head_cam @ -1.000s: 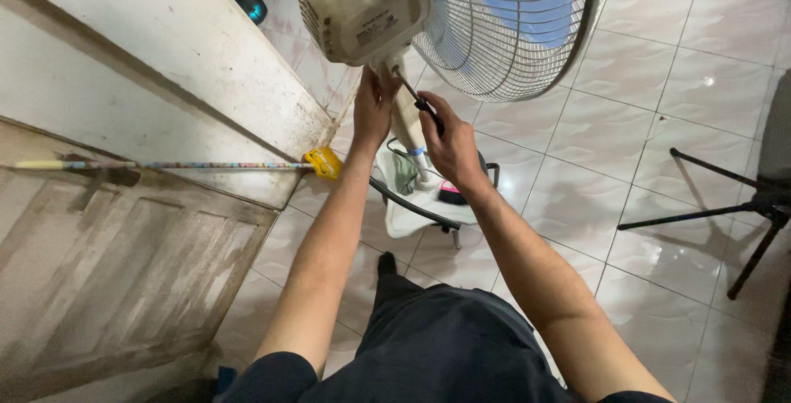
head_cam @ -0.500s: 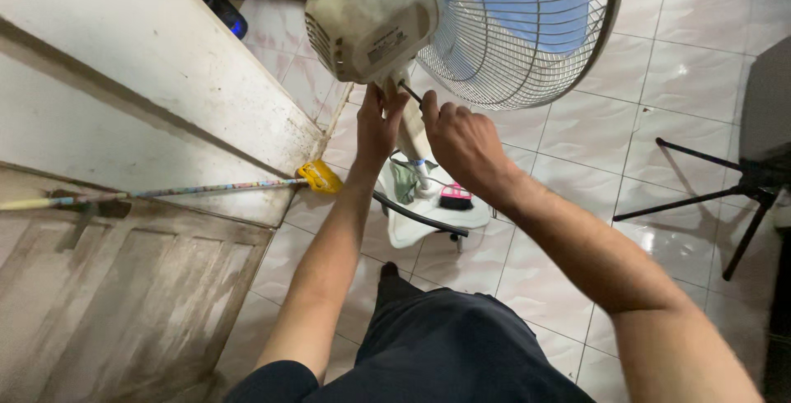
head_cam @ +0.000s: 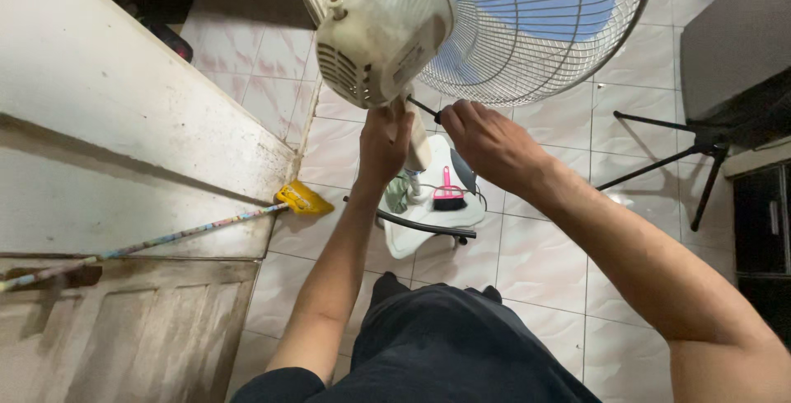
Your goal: The person removes the front grille of a standing electric fan, then uses a screwdriver to loosen screws on the fan head and stand. The person wipes the fan head with a cloth. The fan remains partially disassembled at the end of the clip.
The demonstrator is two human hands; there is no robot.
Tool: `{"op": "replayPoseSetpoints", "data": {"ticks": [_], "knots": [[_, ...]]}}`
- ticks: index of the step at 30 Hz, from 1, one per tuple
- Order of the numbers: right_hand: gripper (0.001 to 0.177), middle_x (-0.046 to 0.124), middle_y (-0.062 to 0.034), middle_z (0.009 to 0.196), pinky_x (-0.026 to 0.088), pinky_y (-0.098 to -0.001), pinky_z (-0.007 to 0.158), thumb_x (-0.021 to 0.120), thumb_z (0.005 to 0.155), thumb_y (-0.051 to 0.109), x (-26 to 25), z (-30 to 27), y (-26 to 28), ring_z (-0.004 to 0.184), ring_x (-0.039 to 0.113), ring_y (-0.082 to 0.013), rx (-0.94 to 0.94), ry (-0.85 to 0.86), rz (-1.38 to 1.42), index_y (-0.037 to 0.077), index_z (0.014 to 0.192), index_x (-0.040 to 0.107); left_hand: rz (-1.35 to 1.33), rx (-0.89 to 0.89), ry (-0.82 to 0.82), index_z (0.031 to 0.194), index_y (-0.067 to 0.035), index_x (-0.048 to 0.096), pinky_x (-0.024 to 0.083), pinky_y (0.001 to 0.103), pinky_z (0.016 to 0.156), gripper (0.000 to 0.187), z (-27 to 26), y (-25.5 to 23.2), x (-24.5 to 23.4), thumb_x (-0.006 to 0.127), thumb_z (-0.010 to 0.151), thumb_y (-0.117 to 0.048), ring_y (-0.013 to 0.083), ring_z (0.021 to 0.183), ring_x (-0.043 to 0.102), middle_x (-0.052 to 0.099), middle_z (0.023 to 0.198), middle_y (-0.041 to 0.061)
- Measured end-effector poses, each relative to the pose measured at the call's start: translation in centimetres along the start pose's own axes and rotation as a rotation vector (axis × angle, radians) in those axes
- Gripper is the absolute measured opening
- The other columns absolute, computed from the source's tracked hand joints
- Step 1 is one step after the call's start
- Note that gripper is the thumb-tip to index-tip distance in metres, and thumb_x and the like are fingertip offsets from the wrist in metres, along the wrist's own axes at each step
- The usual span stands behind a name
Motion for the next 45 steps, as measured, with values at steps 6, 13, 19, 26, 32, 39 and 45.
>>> {"op": "replayPoseSetpoints", "data": {"ticks": [6,13,19,26,32,39,45], "knots": [[0.026,0.051,0.0002,0.069,0.042,-0.0372,0.048,0.058,0.107,0.028,3.7,-0.3,-4.6,0.054,0.052,-0.0236,0.628,0.148,0.536,0.002,0.105,0.057,-0.139,-0.096,0.076,0.134,0.003,0.054,0.054,0.048,0.089,0.055,0.5,0.3,-0.2,0.071,0.097,-0.033,0.0423,0.105,0.069,0.071,0.112,0.026],[0.034,0.045,0.0024,0.065,0.035,-0.0317,0.042,0.053,0.109,0.034,1.5,0.7,-3.8,0.049,0.043,-0.0162,0.482,0.167,0.389,0.0,0.104,0.059,-0.127,-0.12,0.08,0.131,0.001,0.057,0.057,0.046,0.085,0.052,0.5,0.6,-0.7,0.075,0.095,-0.031,0.0389,0.1,0.072,0.073,0.105,0.023],[0.041,0.04,0.0043,0.062,0.029,-0.027,0.038,0.049,0.111,0.038,0.2,-0.2,-2.0,0.045,0.036,-0.0098,0.254,0.034,0.092,-0.001,0.103,0.061,-0.208,0.013,0.065,0.133,-0.003,0.055,0.057,0.044,0.09,0.047,0.7,-0.5,-1.0,0.073,0.1,-0.031,0.0354,0.106,0.074,0.075,0.114,0.019],[0.044,0.04,0.0057,0.059,0.028,-0.0246,0.036,0.046,0.108,0.041,5.3,-1.6,-5.0,0.042,0.034,-0.0063,1.054,0.252,1.043,0.001,0.102,0.061,-0.176,-0.061,0.11,0.132,-0.001,0.055,0.057,0.045,0.085,0.049,0.8,-0.4,-0.9,0.072,0.099,-0.032,0.0384,0.103,0.073,0.073,0.112,0.02],[0.035,0.057,-0.0029,0.076,0.042,-0.0321,0.055,0.051,0.109,0.032,-0.7,1.6,0.9,0.058,0.052,-0.0141,0.128,0.083,-0.007,-0.001,0.115,0.059,-0.153,0.051,0.091,0.129,-0.003,0.058,0.057,0.047,0.087,0.043,0.8,-1.1,-1.4,0.073,0.101,-0.032,0.0399,0.104,0.072,0.074,0.113,0.02],[0.037,0.052,0.0058,0.064,0.039,-0.0256,0.045,0.052,0.107,0.036,4.4,-0.1,-4.9,0.052,0.047,-0.0083,0.726,0.144,0.705,0.003,0.112,0.067,-0.142,-0.059,0.087,0.13,-0.002,0.057,0.057,0.047,0.083,0.049,0.9,-0.6,-1.3,0.074,0.096,-0.032,0.0411,0.103,0.072,0.073,0.112,0.021],[0.024,0.05,-0.0028,0.069,0.04,-0.0331,0.046,0.053,0.103,0.018,-0.1,2.3,-0.8,0.053,0.049,-0.0196,0.243,0.076,0.299,-0.003,0.113,0.055,-0.162,-0.016,0.1,0.126,-0.002,0.06,0.057,0.046,0.085,0.044,1.1,-1.1,-2.0,0.076,0.096,-0.029,0.0403,0.104,0.072,0.073,0.113,0.021]]}}
Point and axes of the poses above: each hand's wrist, its own z-axis towards the middle knuckle, its own x-axis out of the palm, y = z × x, the point moved 9 cm from there along z, towards the middle knuckle
